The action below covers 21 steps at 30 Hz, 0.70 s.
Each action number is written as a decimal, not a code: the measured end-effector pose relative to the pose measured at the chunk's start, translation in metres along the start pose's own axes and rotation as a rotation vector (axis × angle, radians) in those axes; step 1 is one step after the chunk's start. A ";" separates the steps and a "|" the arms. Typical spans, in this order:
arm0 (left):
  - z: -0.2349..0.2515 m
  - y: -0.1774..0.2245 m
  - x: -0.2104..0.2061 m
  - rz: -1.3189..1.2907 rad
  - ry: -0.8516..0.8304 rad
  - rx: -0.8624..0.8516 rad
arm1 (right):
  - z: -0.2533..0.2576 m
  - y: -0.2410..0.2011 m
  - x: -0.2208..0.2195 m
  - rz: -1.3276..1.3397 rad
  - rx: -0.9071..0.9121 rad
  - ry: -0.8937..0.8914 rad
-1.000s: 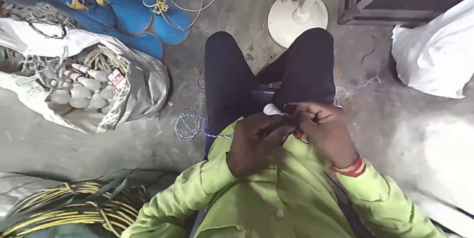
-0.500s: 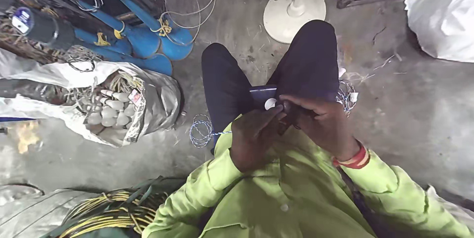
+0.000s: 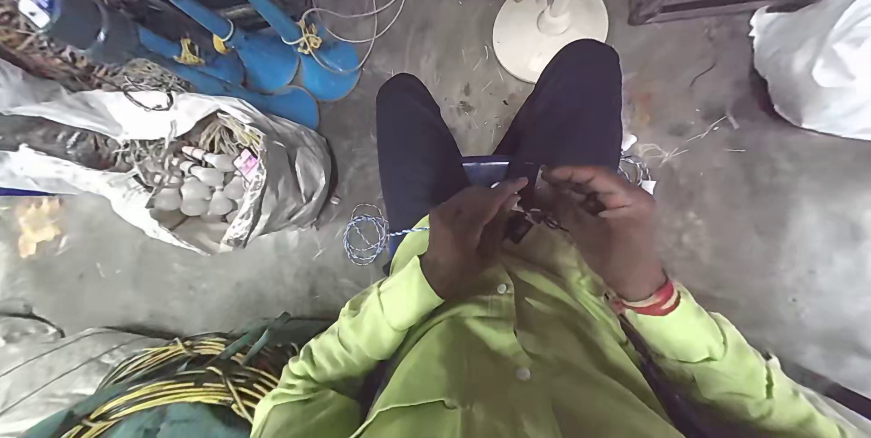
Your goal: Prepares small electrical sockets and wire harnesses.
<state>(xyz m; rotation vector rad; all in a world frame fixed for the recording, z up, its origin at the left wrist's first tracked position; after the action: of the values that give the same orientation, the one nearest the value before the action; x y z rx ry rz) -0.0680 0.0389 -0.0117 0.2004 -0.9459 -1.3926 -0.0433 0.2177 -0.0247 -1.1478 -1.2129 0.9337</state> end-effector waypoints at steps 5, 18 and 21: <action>0.004 0.003 -0.001 0.042 0.019 0.016 | 0.003 -0.005 0.005 -0.036 0.060 0.038; 0.001 0.011 0.003 0.357 -0.043 -0.246 | -0.001 -0.014 0.002 -0.305 0.180 0.029; 0.004 0.010 0.004 0.348 -0.057 -0.246 | 0.001 -0.010 0.002 -0.274 0.152 -0.034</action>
<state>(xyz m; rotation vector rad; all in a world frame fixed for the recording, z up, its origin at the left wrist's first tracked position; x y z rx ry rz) -0.0637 0.0395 -0.0011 -0.1829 -0.8022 -1.1811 -0.0442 0.2173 -0.0146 -0.8247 -1.2671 0.8234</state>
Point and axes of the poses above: each hand's wrist, its own z-axis towards the middle knuckle, its own x-axis out of the back of the hand, y = z × x, the point moved 6 cm from there along z, towards the middle knuckle, and after that the axes turned 10 degrees about -x, right-handed, at the moved point
